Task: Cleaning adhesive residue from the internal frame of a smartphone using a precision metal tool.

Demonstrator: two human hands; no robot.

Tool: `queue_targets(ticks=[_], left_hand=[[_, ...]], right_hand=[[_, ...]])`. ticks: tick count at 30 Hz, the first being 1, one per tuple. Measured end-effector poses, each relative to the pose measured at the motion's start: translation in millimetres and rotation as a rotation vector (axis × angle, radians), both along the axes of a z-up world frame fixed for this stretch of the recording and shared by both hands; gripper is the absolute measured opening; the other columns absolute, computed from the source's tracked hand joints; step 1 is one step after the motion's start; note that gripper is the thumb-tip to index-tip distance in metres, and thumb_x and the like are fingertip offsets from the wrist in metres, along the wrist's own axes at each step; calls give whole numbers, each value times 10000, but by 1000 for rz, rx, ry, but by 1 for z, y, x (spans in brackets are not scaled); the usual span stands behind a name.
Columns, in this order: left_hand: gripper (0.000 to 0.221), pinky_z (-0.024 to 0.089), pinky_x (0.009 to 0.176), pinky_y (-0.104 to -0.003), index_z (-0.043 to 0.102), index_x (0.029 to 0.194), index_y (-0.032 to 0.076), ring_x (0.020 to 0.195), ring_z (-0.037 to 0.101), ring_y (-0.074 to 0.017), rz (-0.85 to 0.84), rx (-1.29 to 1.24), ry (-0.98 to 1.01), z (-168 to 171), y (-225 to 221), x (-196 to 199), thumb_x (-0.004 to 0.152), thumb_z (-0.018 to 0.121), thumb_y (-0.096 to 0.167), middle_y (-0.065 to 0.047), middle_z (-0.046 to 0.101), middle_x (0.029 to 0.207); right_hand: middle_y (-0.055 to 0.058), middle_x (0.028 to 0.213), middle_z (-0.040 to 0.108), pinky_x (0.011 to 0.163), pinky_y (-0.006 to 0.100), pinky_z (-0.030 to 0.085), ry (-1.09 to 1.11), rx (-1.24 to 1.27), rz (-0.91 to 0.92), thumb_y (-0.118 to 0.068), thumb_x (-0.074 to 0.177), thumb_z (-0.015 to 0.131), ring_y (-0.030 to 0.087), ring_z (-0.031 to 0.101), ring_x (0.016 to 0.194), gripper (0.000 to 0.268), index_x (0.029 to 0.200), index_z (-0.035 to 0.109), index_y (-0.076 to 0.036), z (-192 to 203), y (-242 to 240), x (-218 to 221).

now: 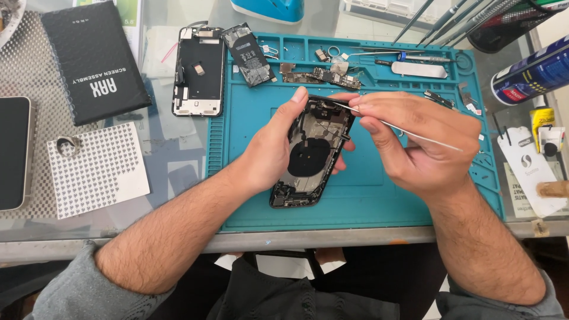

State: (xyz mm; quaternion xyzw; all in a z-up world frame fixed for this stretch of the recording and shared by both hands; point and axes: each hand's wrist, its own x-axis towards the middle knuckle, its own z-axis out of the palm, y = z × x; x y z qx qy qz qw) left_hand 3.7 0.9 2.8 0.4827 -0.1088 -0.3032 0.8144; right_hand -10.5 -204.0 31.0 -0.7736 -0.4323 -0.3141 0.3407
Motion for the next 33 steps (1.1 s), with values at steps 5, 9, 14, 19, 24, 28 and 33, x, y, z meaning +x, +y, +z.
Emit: queue_targets(ticks=[5,9,14,19,24,28,33], left_hand=[[796,614,639,-402,546,1483,83,738,736,-333,-3,-50,39,-8,-2,1,933,319,610,-227,731,991],[803,610,647,-407,548,1482,75,743,730,-338,-5,-53,52,-8,-2,0,927,325,612,-224,728,1003],[821,608,640,-394,527,1501,82,745,740,-331,-22,-30,29,-4,-2,-1,920,309,620,-243,738,1013],[821,611,630,-395,538,1498,90,730,738,-328,-24,-34,31,-6,-3,0,916,313,624,-254,736,993],[820,605,656,-391,539,1493,101,735,730,-318,-21,-44,62,-5,-3,-2,908,324,633,-249,733,1011],[823,604,653,-403,553,1467,66,739,728,-320,-1,-25,76,-7,-4,-2,913,317,628,-219,740,1000],[816,595,666,-389,516,1513,118,751,722,-314,-39,-35,56,-6,-3,-1,916,314,637,-220,727,1022]], right_hand=[[302,1012,728,869,490,695,-38,-44,45,108,989,678,467,777,947,73,1036,689,163,1,1,-1],[299,987,732,869,512,703,-77,-61,56,115,975,691,461,779,937,61,1016,697,160,1,3,-2],[285,981,731,848,471,692,-19,-6,38,92,1006,643,472,786,940,74,1021,689,147,0,-2,-1],[303,1000,730,850,459,683,-11,-4,36,92,1006,647,471,785,939,76,1030,692,147,-1,-2,-1],[292,995,739,856,454,676,-31,-19,14,101,999,663,449,785,931,65,1016,707,146,0,0,-1],[284,1008,739,849,449,679,-36,-22,14,90,1003,661,454,787,935,72,1027,708,140,-1,0,-1],[292,993,734,846,455,684,-24,2,26,106,992,654,460,785,929,67,1007,697,155,0,0,0]])
